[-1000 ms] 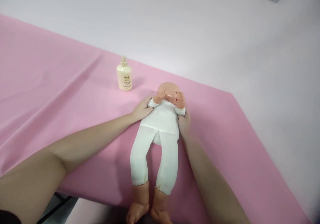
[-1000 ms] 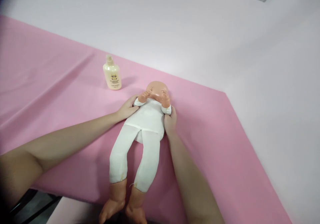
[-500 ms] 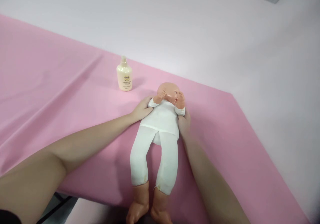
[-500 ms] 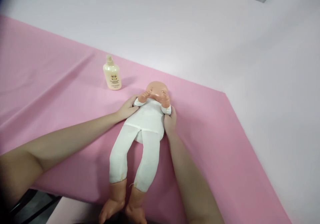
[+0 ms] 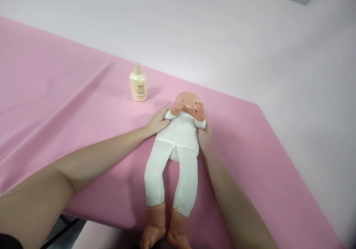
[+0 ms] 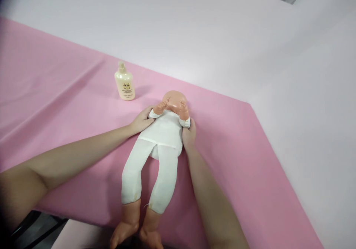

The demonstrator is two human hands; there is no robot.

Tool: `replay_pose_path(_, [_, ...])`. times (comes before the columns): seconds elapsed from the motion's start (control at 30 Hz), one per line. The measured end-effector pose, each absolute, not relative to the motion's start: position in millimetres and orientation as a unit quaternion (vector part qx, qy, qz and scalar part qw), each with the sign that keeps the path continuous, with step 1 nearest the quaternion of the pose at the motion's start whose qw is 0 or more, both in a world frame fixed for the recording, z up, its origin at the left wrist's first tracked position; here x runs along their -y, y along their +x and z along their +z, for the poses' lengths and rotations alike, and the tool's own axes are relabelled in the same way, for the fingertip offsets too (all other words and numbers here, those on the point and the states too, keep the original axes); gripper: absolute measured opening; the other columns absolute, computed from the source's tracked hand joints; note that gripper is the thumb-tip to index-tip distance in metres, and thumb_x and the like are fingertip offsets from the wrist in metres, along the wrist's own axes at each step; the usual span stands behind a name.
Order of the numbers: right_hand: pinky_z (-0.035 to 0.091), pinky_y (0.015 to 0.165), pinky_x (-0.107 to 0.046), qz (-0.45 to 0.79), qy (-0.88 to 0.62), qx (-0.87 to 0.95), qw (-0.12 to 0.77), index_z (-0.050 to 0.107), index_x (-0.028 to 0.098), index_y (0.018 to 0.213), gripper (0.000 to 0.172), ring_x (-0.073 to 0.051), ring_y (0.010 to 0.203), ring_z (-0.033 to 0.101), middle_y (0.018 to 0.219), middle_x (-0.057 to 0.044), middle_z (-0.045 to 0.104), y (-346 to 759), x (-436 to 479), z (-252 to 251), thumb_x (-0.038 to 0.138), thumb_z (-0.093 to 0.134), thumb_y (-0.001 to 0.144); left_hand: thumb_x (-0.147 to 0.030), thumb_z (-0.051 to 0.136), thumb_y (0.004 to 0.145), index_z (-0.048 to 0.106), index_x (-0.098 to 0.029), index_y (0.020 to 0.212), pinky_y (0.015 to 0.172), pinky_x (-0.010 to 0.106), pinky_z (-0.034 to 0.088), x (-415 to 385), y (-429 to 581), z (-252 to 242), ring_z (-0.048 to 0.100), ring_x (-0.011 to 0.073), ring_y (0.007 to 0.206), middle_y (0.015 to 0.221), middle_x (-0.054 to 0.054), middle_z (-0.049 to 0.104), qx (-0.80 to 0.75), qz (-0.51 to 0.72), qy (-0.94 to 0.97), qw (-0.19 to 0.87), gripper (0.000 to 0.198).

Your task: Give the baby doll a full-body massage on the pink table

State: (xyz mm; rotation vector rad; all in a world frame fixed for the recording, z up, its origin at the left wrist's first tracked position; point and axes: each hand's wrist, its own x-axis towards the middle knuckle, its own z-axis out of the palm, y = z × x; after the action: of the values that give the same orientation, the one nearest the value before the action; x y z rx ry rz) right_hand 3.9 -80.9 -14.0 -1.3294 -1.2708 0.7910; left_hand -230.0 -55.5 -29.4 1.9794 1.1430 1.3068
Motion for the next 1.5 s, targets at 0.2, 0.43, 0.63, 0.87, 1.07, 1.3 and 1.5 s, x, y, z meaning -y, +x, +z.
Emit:
replay_pose_path(0.2, [0.05,0.104,-0.042,0.329,-0.554,0.54,0.541,0.066,0.02,0.115,0.04,-0.021,0.111,0.064,0.12,-0.006,0.07,2.9,83.6,-12.4,0.026,0.051,0.079,-0.022,0.05,0.073,0.057,-0.018,0.122,0.107,0.048,0.045,54.3,-230.3,-30.7,0.06,0.029,0.117,0.123,0.01,0.067,-0.409,0.486,0.731,0.249,0.05])
replay_pose_path(0.43, [0.049,0.106,-0.042,0.327,-0.548,0.547,0.541,0.066,0.02,0.118,0.04,-0.021,0.112,0.063,0.122,-0.006,0.07,3.4,84.5,-12.7,0.026,0.051,0.081,-0.023,0.05,0.074,0.058,-0.018,0.12,0.105,0.048,0.046,54.2,-230.7,-31.0,0.06,0.0291,0.116,0.12,0.009,0.067,-0.416,0.48,0.731,0.249,0.048])
replay_pose_path(0.63, [0.049,0.106,-0.042,0.333,-0.545,0.546,0.543,0.066,0.019,0.117,0.041,-0.021,0.111,0.063,0.121,-0.007,0.07,3.4,83.7,-13.8,0.025,0.049,0.081,-0.024,0.05,0.074,0.056,-0.016,0.123,0.102,0.047,0.048,54.2,-230.6,-31.1,0.062,0.0289,0.112,0.122,0.011,0.067,-0.411,0.485,0.732,0.245,0.05])
replay_pose_path(0.87, [0.048,0.107,-0.043,0.331,-0.549,0.544,0.541,0.066,0.02,0.116,0.04,-0.021,0.112,0.063,0.121,-0.007,0.07,3.9,83.3,-14.5,0.023,0.049,0.08,-0.024,0.049,0.074,0.057,-0.017,0.121,0.103,0.046,0.048,54.1,-231.0,-31.3,0.062,0.0287,0.113,0.12,0.01,0.067,-0.418,0.479,0.732,0.245,0.048])
replay_pose_path(1.07, [0.048,0.107,-0.043,0.332,-0.543,0.546,0.545,0.066,0.018,0.117,0.041,-0.021,0.113,0.063,0.122,-0.007,0.069,4.4,81.6,-16.3,0.023,0.048,0.08,-0.025,0.05,0.075,0.056,-0.016,0.122,0.102,0.046,0.048,53.8,-231.6,-31.3,0.061,0.0285,0.112,0.121,0.011,0.066,-0.413,0.479,0.735,0.244,0.048])
replay_pose_path(1.3, [0.048,0.107,-0.043,0.336,-0.539,0.542,0.551,0.066,0.02,0.117,0.041,-0.022,0.113,0.063,0.122,-0.006,0.069,4.1,82.2,-15.4,0.021,0.049,0.08,-0.024,0.049,0.075,0.057,-0.018,0.12,0.1,0.044,0.049,53.2,-231.6,-32.9,0.062,0.0274,0.11,0.118,0.009,0.067,-0.419,0.475,0.735,0.242,0.046])
replay_pose_path(1.5, [0.048,0.107,-0.045,0.338,-0.542,0.541,0.547,0.066,0.02,0.116,0.04,-0.022,0.114,0.063,0.123,-0.006,0.069,3.9,83.2,-14.7,0.021,0.049,0.08,-0.024,0.049,0.075,0.057,-0.017,0.121,0.1,0.045,0.049,53.0,-231.5,-32.4,0.062,0.0278,0.11,0.119,0.01,0.067,-0.404,0.485,0.737,0.241,0.047])
